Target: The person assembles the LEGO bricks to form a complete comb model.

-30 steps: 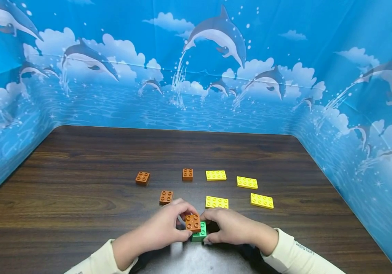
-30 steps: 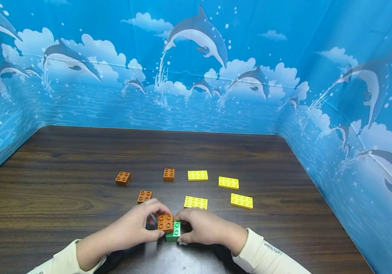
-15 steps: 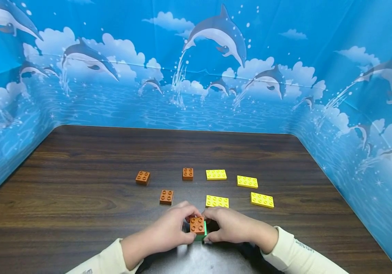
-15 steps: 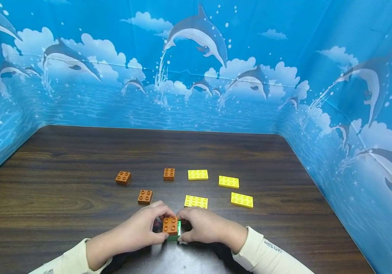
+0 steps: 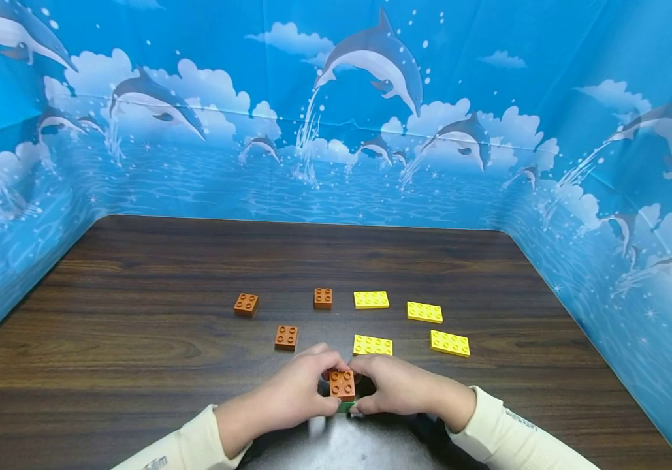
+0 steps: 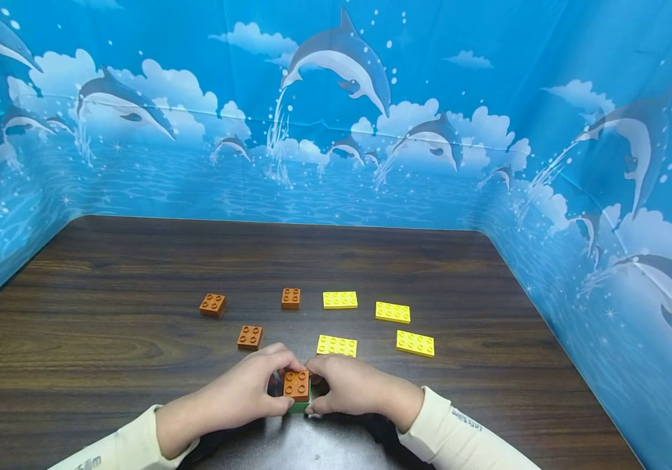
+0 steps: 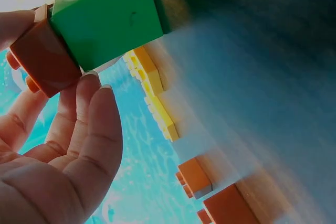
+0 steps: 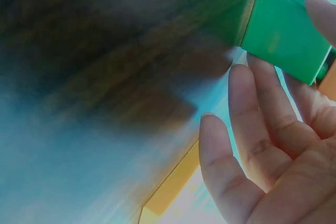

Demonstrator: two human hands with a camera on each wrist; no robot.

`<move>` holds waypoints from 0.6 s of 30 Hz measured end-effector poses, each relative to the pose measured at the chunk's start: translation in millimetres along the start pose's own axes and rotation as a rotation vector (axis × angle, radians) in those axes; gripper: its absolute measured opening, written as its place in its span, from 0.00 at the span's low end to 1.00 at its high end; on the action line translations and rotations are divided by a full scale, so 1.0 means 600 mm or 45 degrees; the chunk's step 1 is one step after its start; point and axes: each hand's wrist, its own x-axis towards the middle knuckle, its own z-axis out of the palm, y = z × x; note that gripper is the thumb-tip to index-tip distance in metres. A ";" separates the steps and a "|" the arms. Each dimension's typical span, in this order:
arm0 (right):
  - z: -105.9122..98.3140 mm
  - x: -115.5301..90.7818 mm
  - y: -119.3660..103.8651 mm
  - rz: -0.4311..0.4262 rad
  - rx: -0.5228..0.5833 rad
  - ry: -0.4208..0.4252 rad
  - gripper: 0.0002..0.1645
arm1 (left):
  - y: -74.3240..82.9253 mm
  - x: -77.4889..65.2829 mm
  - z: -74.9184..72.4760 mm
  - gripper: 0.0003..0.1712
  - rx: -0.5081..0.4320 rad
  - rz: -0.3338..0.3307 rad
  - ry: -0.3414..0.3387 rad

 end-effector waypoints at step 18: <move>0.004 -0.004 0.000 0.007 0.030 0.040 0.16 | -0.003 0.006 0.000 0.17 -0.031 -0.030 -0.019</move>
